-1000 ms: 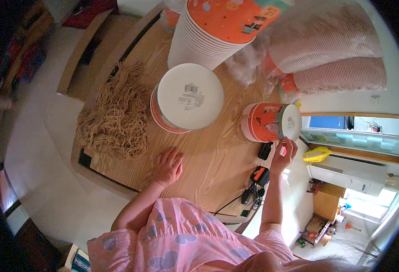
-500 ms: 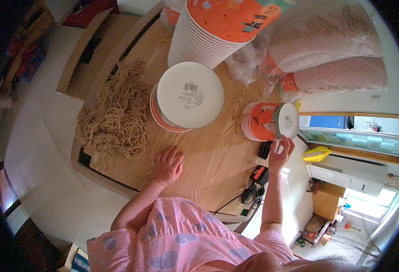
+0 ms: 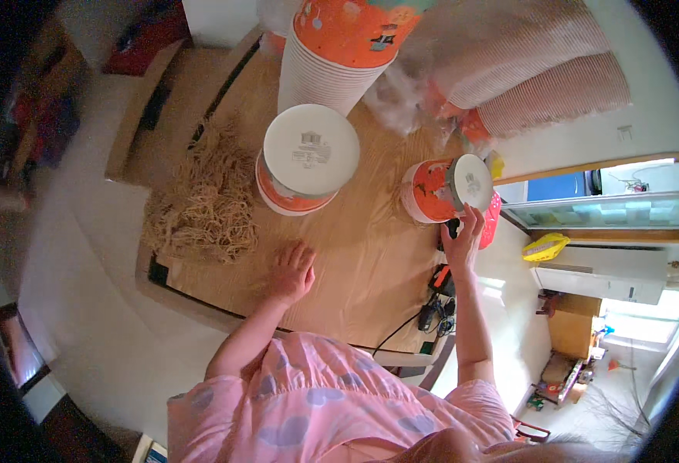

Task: Stuffing paper buckets with shredded packing material and organizing them on a table.

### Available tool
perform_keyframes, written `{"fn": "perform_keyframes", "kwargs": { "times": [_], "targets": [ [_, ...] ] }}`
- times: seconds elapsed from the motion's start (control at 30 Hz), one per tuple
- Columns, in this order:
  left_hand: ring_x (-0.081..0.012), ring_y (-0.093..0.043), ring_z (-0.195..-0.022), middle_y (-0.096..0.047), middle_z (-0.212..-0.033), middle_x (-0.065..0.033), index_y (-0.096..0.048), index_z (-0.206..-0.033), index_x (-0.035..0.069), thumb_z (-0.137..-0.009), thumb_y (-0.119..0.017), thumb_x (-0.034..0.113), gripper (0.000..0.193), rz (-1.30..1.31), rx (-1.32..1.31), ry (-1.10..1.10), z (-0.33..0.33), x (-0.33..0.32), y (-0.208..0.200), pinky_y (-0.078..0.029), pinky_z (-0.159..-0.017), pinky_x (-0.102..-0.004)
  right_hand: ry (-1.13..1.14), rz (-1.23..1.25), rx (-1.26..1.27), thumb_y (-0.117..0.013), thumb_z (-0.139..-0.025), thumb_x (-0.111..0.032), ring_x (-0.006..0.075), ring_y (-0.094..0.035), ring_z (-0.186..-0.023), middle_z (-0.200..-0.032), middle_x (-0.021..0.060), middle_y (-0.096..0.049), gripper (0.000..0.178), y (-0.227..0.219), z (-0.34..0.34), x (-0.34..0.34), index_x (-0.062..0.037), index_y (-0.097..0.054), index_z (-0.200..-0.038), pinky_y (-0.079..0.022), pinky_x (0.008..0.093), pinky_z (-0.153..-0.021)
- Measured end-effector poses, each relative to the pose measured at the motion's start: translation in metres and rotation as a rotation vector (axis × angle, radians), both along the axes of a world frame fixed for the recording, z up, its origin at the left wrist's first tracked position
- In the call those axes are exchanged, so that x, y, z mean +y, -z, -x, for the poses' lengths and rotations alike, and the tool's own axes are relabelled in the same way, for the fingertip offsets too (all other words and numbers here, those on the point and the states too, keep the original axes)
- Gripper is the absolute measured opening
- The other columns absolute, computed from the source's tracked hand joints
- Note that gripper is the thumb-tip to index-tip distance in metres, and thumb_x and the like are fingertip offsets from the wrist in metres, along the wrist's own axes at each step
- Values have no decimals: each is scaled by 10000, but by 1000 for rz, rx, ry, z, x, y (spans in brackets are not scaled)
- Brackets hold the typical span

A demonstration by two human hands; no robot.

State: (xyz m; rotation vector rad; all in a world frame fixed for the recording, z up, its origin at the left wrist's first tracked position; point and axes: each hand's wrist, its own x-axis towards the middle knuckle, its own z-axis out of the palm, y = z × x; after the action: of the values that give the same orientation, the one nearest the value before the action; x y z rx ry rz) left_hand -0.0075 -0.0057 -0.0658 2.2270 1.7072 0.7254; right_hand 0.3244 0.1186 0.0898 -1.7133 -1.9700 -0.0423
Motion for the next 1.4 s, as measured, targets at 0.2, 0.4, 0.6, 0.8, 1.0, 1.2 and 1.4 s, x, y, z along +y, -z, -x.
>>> {"fn": "perform_keyframes", "kwargs": {
  "times": [0.2, 0.4, 0.6, 0.8, 1.0, 1.2, 1.4],
  "targets": [
    [-334, -474, -1053, -515, -1102, -163, -528, -1079, 56, -789, -565, 176, 316, 23, -282, -100, 14, -9, 9, -416, -818, -420, 46, -128, 256, -600, -735, 29, 244, -529, -923, -1172, 145, -437, 472, -12, 57, -9, -66, -460, -1176, -470, 310, -771],
    [-343, -541, -914, -570, -946, -174, -564, -993, 35, -811, -581, 190, 239, -116, -770, -588, 53, 92, -67, -431, -748, -423, -28, 229, 730, -577, -806, -56, 117, -559, -725, -780, 32, -611, 112, 52, 135, 15, -11, -608, -904, -459, 255, -668],
    [-219, -587, -700, -634, -778, -97, -605, -868, 17, -804, -601, 136, 136, -21, -681, -622, 126, 131, -17, -457, -645, -326, -72, 397, 1159, -608, -794, -101, 121, -562, -667, -749, 48, -631, 101, 94, 220, 26, -8, -623, -828, -456, 270, -601],
    [-109, -524, -468, -599, -628, -32, -623, -749, 44, -762, -616, 87, 46, 432, -1205, -673, 100, 149, -52, -358, -379, -229, 50, 504, 1336, -629, -806, -160, 103, -535, -573, -693, 18, -590, 129, 102, 193, 43, -35, -614, -833, -429, 231, -494],
    [-115, -453, -389, -527, -529, -15, -594, -682, 70, -750, -611, 104, 78, 686, -1402, -525, 139, 150, -48, -321, -326, -245, 16, 632, 1505, -650, -775, -164, 132, -486, -457, -576, 32, -558, 131, 98, 210, 46, -49, -611, -725, -365, 269, -400],
    [-128, -414, -360, -472, -485, -9, -546, -651, 89, -744, -608, 146, 125, 729, -1371, -629, 127, 149, -75, -300, -316, -246, 74, 749, 1526, -666, -745, -138, 128, -476, -434, -552, 38, -545, 142, 94, 203, 47, -52, -595, -657, -340, 262, -374],
    [-123, -430, -368, -501, -510, -10, -569, -716, 86, -790, -569, 140, 92, 851, -1451, -572, 138, 158, -61, -346, -329, -238, 105, 720, 1528, -662, -729, -116, 128, -448, -404, -517, 32, -514, 182, 91, 205, 52, -65, -558, -588, -322, 272, -353]
  ]
}}
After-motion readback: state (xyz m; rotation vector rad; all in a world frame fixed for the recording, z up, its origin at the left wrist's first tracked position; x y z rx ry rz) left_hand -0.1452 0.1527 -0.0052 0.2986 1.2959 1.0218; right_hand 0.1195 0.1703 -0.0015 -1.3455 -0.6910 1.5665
